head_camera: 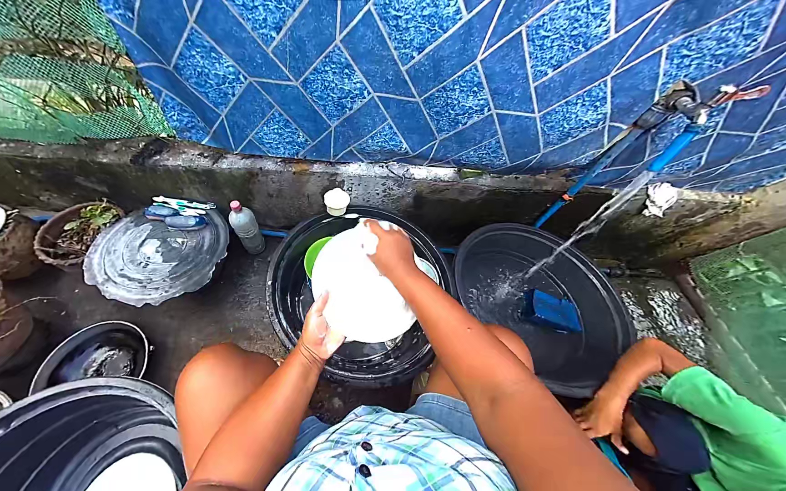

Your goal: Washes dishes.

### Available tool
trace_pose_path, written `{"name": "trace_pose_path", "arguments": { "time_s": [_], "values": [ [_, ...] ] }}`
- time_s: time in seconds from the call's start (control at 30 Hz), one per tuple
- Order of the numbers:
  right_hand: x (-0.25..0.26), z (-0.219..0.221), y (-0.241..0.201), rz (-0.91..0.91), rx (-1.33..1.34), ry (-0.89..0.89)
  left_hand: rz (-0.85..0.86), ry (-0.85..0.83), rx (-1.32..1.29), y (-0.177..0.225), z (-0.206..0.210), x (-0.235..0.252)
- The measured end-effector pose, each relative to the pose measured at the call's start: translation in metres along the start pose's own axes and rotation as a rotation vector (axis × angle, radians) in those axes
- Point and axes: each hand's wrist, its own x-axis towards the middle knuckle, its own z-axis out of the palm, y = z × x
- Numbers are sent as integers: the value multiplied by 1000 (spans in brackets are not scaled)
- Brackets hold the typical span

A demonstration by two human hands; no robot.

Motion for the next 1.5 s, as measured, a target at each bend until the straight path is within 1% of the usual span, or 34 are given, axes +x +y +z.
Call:
{"name": "trace_pose_path", "arguments": {
  "time_s": [0.03, 0.07, 0.1, 0.13, 0.17, 0.23, 0.3, 0.33, 0.37, 0.43, 0.53, 0.6, 0.63, 0.67, 0.7, 0.73, 0.8, 0.83, 0.87, 0.9, 0.93, 0.97, 1.0, 1.07, 1.1, 1.13, 1.17, 1.2, 1.23, 1.3, 1.37, 1.43, 1.47, 1.5],
  "values": [
    [6, -5, 5, 164, 34, -9, 13, 13, 0, 0, -1, 0],
    [12, -6, 11, 268, 72, -42, 4, 9, 10, -1, -4, 0],
    [15, -8, 15, 306, 95, -92, -23, -3, 22, -1, -7, -1],
    [18, -11, 17, 278, 72, -152, -61, -8, 33, -1, -9, -1],
    [21, -13, 18, 191, 21, -210, -96, -4, 43, -1, -10, -2],
    [24, -11, 15, -74, -65, -289, -130, 35, 59, -1, -7, -4],
    [25, -5, 10, -299, -59, -359, -119, 54, 63, -3, -2, -6],
    [27, -3, 10, -367, -32, -378, -110, 52, 60, -4, 1, -5],
    [28, -3, 14, -387, 2, -377, -100, 55, 58, -4, 3, -5],
    [25, -13, 28, -283, 72, -306, -58, 71, 37, -4, 6, -4],
    [-3, -27, 50, -33, 83, -31, 57, 88, -50, 1, 7, 3],
    [-40, -10, 46, 44, 77, 134, 108, 111, -112, 4, 10, 6],
    [-60, 6, 39, 35, 97, 153, 119, 108, -138, 4, 10, 7],
    [-82, 24, 30, -18, 105, 146, 116, 99, -152, 4, 9, 7],
    [-102, 44, 21, -140, 88, 173, 107, 88, -155, 3, 9, 8],
    [-116, 59, 13, -301, 63, 198, 97, 66, -148, 2, 9, 8],
    [-128, 67, 6, -585, 29, 181, 97, 2, -125, -1, 6, 7],
    [-129, 64, 9, -652, 7, 191, 98, -22, -128, 0, 4, 7],
    [-127, 60, 16, -660, -16, 258, 98, -36, -129, 2, 3, 7],
    [-123, 56, 27, -610, -15, 365, 110, -39, -118, 5, 3, 8],
    [-116, 52, 40, -510, 9, 481, 126, -30, -95, 8, 4, 8],
    [-108, 45, 52, -375, 85, 548, 139, -21, -69, 12, 5, 9],
    [-101, 34, 58, -203, 234, 539, 144, -19, -50, 15, 6, 10],
    [-87, 4, 58, 195, 737, 367, 130, -12, -9, 16, 5, 10],
    [-81, -7, 56, 353, 1032, 279, 119, 2, 30, 15, 5, 10],
    [-81, -14, 52, 449, 1287, 185, 111, 21, 74, 12, 6, 11],
    [-84, -19, 50, 482, 1476, 101, 114, 52, 116, 9, 6, 13],
    [-88, -21, 49, 449, 1578, 19, 133, 101, 152, 6, 6, 16],
    [-90, -23, 49, 387, 1597, -51, 169, 162, 190, 5, 6, 22],
    [-96, -26, 41, 232, 1422, -116, 223, 264, 267, 6, 2, 34],
    [-102, -29, 31, -18, 1040, -182, 199, 260, 276, 12, -3, 41],
    [-110, -25, 18, -359, 644, -240, 227, 178, 86, 17, -13, 38],
    [-115, -23, 10, -480, 460, -254, 270, 67, 9, 19, -20, 32],
    [-119, -19, 4, -568, 286, -256, 346, -3, 0, 21, -20, 25]
  ]
}}
